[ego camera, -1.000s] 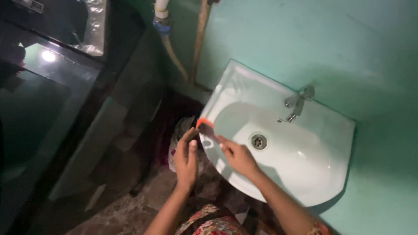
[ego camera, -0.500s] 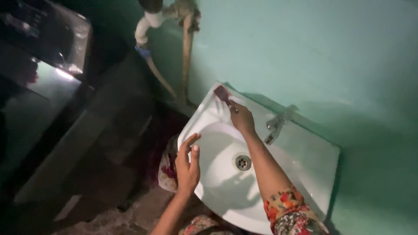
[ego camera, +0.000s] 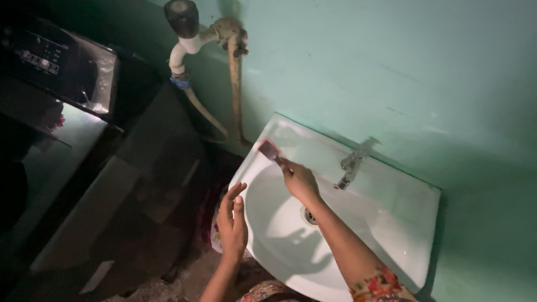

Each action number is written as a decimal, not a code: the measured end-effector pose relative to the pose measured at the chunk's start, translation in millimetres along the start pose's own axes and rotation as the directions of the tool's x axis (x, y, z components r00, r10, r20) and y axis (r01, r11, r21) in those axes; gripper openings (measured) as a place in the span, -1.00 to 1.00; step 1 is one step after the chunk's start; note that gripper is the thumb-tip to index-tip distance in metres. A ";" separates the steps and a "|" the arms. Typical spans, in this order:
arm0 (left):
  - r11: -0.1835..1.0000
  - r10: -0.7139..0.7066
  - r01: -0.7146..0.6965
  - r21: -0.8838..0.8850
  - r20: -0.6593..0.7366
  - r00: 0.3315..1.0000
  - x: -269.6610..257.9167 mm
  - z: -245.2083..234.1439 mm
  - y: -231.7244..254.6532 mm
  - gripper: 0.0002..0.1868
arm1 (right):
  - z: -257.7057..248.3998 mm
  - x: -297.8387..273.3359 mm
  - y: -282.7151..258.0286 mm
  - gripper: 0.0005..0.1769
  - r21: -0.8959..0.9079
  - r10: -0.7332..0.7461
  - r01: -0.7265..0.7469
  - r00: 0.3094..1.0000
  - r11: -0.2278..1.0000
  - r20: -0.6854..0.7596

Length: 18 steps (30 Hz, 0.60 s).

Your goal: The person scrubs the interior and edges of a white porcelain bathroom sink using a small brush.

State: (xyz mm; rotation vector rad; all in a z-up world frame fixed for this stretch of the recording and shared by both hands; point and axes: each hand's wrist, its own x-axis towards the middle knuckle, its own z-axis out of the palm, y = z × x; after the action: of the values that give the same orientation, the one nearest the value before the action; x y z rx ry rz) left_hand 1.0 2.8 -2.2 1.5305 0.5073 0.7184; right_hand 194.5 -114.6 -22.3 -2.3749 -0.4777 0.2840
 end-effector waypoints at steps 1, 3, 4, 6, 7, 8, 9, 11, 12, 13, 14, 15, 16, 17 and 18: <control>1.000 -0.017 0.017 0.012 0.012 1.000 -0.3 0.5 1.4 -0.55 | 3.0 7.3 -2.8 -0.61 -0.020 0.010 -0.011 0.999 1.000 -0.040; 0.999 -0.028 0.027 0.028 0.039 0.999 -0.9 2.8 6.3 -0.55 | 10.4 26.4 -12.4 -0.58 -0.056 0.030 -0.037 0.991 0.998 -0.128; 0.999 -0.035 0.033 0.035 0.053 0.998 -2.7 3.6 7.6 -0.55 | 10.8 35.0 -13.1 -0.58 -0.033 0.080 -0.087 0.984 0.996 -0.160; 0.998 -0.041 0.037 0.045 0.079 0.996 -4.7 4.7 7.9 -0.55 | 13.0 49.0 -9.7 -0.57 0.018 0.182 -0.182 0.959 0.983 -0.216; 0.998 -0.045 0.040 0.051 0.092 0.995 -5.5 4.4 7.2 -0.55 | 14.5 51.2 -3.3 -0.57 0.051 0.184 -0.177 0.952 0.983 -0.243; 0.999 -0.030 0.026 0.040 0.090 0.995 -7.0 2.7 5.7 -0.54 | 17.1 50.6 5.8 -0.57 0.085 0.188 -0.171 0.945 0.982 -0.268; 1.000 -0.015 0.013 0.028 0.089 0.996 -7.1 1.9 3.8 -0.54 | 20.5 50.2 16.3 -0.57 0.118 0.193 -0.165 0.936 0.979 -0.293; 0.999 -0.035 0.033 0.024 0.089 0.995 -10.4 -2.4 2.2 -0.53 | 33.0 36.0 42.5 -0.58 0.119 0.170 -0.133 0.905 0.984 -0.390; 0.998 -0.058 0.056 0.027 0.089 0.994 -10.1 -6.1 2.3 -0.53 | 38.0 27.9 55.1 -0.58 0.117 0.156 -0.115 0.883 0.986 -0.442; 0.997 -0.080 0.078 0.030 0.089 0.993 -9.6 -9.1 2.5 -0.53 | 40.8 15.8 67.8 -0.58 0.206 0.166 -0.067 0.845 0.976 -0.509; 0.996 -0.081 0.078 0.040 0.080 0.993 -8.7 -10.2 2.4 -0.52 | 41.3 4.3 78.0 -0.57 0.287 0.176 -0.005 0.801 0.958 -0.572; 0.996 -0.082 0.078 0.051 0.072 0.994 -8.5 -11.4 2.2 -0.52 | 41.7 -2.1 82.4 -0.56 0.359 0.192 0.063 0.752 0.931 -0.630; 0.995 -0.086 0.082 0.063 0.065 0.994 -8.1 -12.8 1.6 -0.52 | 41.0 -9.7 84.1 -0.54 0.585 0.382 -0.006 0.763 0.811 -0.521; 0.991 -0.105 0.099 0.086 0.063 0.992 -7.3 -15.0 0.8 -0.52 | 37.4 -21.4 85.0 -0.51 0.770 0.535 -0.075 0.761 0.633 -0.366; 0.988 -0.124 0.117 0.105 0.062 0.990 -7.2 -15.5 -0.2 -0.52 | 31.2 -27.8 83.6 -0.49 0.899 0.640 -0.137 0.747 0.415 -0.182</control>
State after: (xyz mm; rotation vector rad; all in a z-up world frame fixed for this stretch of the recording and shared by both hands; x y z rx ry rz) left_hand -14.9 8.8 -3.5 1.5983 0.5865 0.5522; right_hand 180.9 -165.8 -99.3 -1.4005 0.4766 0.0480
